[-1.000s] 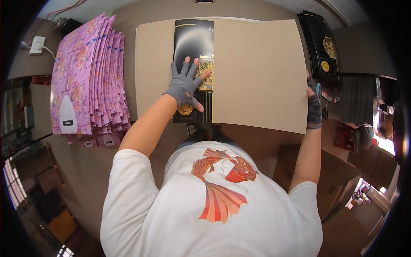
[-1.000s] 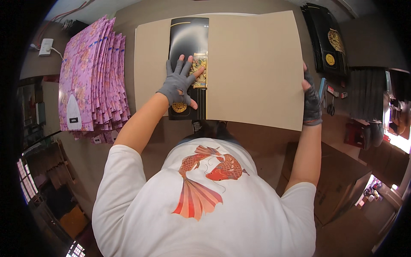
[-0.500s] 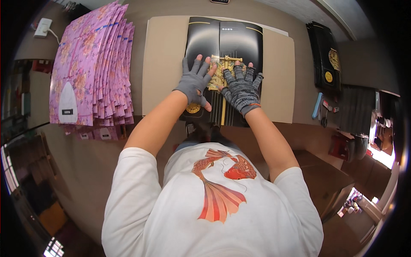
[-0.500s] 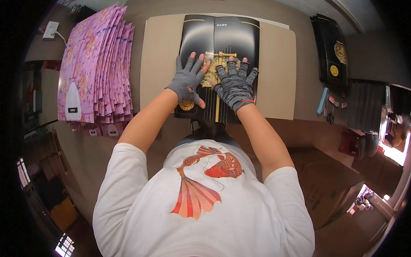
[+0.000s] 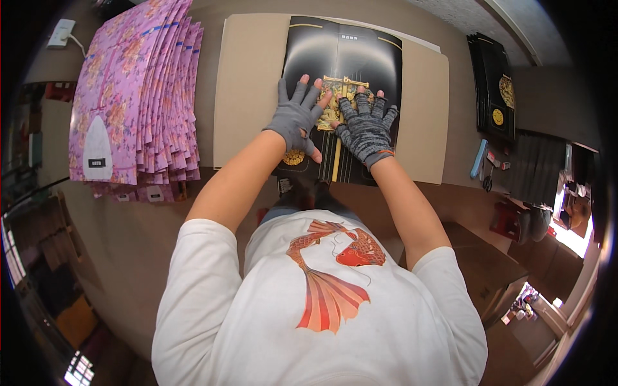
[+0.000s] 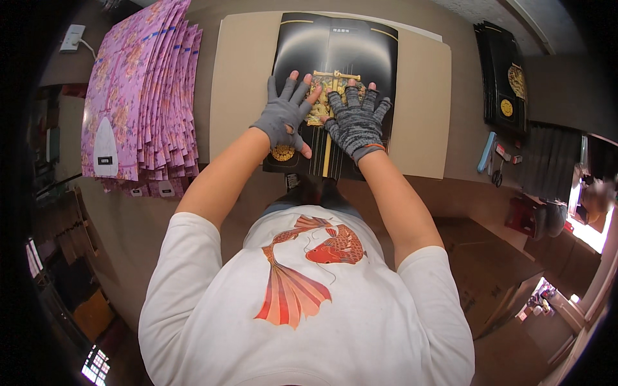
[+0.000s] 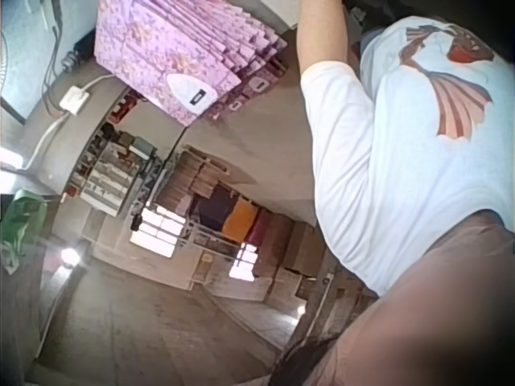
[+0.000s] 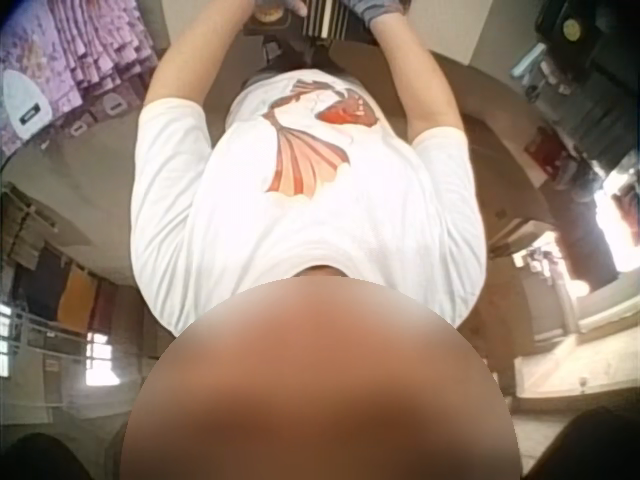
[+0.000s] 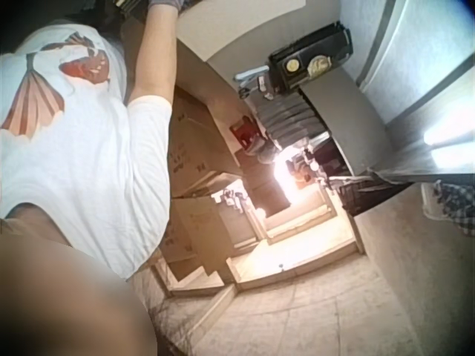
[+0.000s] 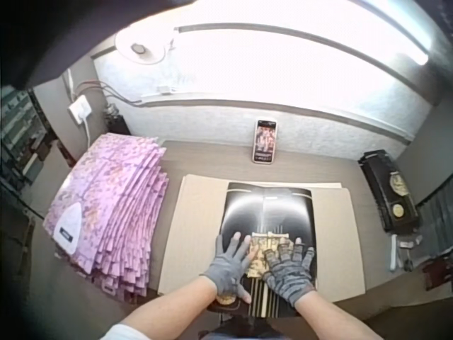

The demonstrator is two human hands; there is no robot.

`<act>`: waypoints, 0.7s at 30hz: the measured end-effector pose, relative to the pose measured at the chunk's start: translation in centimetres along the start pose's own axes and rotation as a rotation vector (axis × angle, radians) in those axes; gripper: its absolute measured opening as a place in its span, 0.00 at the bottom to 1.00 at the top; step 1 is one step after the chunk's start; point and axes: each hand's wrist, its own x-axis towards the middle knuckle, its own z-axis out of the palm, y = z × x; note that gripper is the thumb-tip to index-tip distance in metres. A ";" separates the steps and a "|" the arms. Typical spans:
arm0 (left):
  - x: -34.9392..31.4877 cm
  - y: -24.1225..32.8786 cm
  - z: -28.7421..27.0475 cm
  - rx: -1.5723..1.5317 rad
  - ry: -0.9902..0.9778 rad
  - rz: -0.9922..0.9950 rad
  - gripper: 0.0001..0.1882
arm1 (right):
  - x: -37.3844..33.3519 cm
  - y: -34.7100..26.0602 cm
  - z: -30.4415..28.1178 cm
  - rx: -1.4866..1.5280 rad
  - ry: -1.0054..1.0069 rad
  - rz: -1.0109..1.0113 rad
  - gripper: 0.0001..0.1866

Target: Manually folding and assembling decorative paper gift boxes or folders at a workstation.

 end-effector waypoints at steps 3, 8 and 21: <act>0.0 0.0 -0.3 0.003 -0.018 0.003 0.81 | 0.1 -0.1 -0.1 0.002 0.000 0.001 0.38; 0.2 -0.2 -0.2 0.009 -0.023 0.010 0.81 | 0.5 -0.1 0.3 0.011 0.016 0.000 0.38; 0.0 0.1 -0.9 -0.032 0.015 0.030 0.69 | 0.2 0.3 1.2 0.026 0.057 -0.012 0.44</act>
